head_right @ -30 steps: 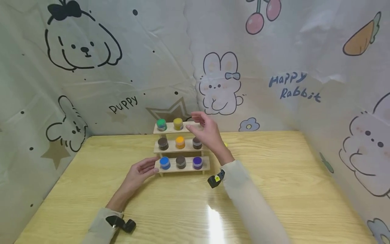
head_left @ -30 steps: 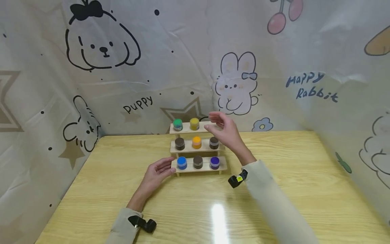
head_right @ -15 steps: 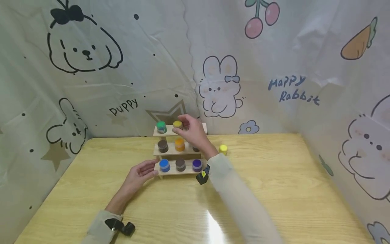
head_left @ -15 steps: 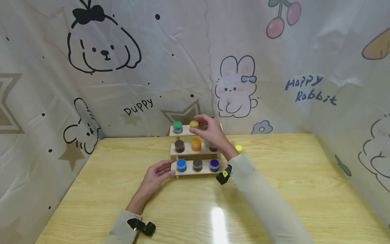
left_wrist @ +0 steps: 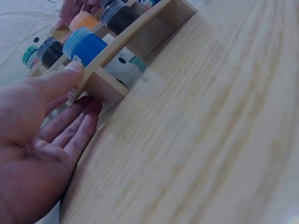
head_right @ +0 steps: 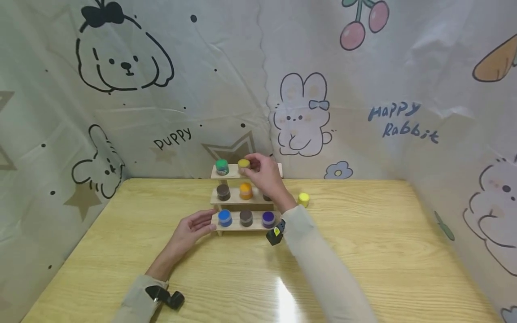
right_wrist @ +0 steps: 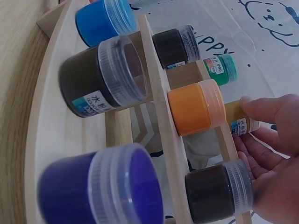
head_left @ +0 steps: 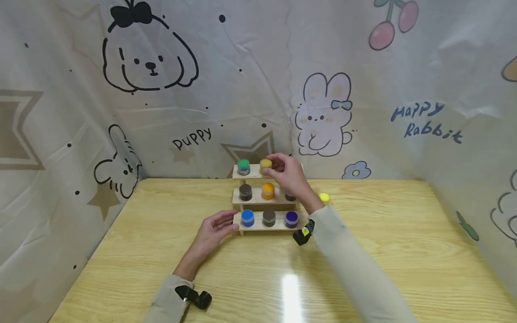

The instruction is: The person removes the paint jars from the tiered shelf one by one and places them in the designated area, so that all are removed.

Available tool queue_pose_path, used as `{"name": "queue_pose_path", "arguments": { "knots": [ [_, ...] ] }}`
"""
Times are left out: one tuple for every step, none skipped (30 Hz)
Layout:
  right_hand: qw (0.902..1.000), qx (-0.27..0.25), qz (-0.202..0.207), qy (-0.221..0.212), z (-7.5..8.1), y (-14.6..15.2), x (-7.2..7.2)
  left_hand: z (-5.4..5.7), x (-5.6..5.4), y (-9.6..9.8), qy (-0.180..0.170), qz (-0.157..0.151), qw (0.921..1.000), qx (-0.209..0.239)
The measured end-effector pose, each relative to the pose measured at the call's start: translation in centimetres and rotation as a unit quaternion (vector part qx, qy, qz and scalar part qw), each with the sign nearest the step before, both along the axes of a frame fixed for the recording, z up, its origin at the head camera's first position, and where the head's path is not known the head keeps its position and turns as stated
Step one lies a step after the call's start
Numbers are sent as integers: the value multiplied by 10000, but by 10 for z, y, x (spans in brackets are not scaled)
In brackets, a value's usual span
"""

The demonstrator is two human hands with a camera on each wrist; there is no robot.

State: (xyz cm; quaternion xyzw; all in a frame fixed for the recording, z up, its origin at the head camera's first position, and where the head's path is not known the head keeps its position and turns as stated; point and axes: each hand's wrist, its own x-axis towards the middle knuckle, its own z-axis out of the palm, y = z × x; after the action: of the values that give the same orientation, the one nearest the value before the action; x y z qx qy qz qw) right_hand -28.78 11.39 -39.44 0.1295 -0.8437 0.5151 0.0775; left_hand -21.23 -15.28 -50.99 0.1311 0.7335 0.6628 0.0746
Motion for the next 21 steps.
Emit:
{"name": "queue_pose_path", "arguments": {
  "knots": [
    [10000,-15,1,-22,0,0,0,0,0,0,-20,2,10000,8],
    [10000,-24,1,-42,0,0,1,0,1,-1,-31,6,10000,12],
    [10000,-37,6,-53,-1,0,1,0,1,-1,-50,8,10000,17],
    [10000,-62,8,-64,-1,0,2,0,2,-2,-64,12,10000,27],
    [9999,-91,6,-66,-1,0,3,0,2,-2,-76,17,10000,49],
    [9999,-133,11,-57,-1,0,4,0,3,-3,-79,20,9999,69],
    [9999,-148,10,-26,-1,1,5,-1,3,-3,-70,19,9999,84],
    [9998,-173,7,15,-1,2,6,-1,3,-4,-53,8,9999,101],
    [9997,-222,8,70,0,4,8,-1,3,-4,-44,-16,9999,125],
    [9996,-259,-14,118,0,7,9,0,2,-3,-35,-39,9999,150],
    [9994,-295,-19,156,1,10,11,0,2,-2,-20,-64,9998,175],
    [9992,-335,-17,198,2,13,14,0,2,-1,-10,-100,9997,207],
    [9991,-354,-21,231,3,17,16,0,1,0,-7,-132,9997,220],
    [9990,-360,-25,252,3,20,19,1,1,1,-13,-160,9996,227],
    [9990,-365,-26,267,4,23,21,1,1,1,-21,-176,9996,225],
    [9990,-355,-37,267,4,26,24,0,0,1,-22,-185,9996,213],
    [9990,-343,-35,272,5,27,26,0,0,1,-21,-189,9996,188],
    [9990,-346,-38,295,6,29,28,0,0,0,-24,-185,9997,160],
    [9989,-357,-42,315,6,30,30,1,0,-1,-18,-166,9998,122],
    [9987,-379,-46,340,7,31,32,0,0,-2,-4,-145,9999,91],
    [9983,-428,-44,384,7,32,34,1,0,-2,11,-118,9999,76]
  ]
}}
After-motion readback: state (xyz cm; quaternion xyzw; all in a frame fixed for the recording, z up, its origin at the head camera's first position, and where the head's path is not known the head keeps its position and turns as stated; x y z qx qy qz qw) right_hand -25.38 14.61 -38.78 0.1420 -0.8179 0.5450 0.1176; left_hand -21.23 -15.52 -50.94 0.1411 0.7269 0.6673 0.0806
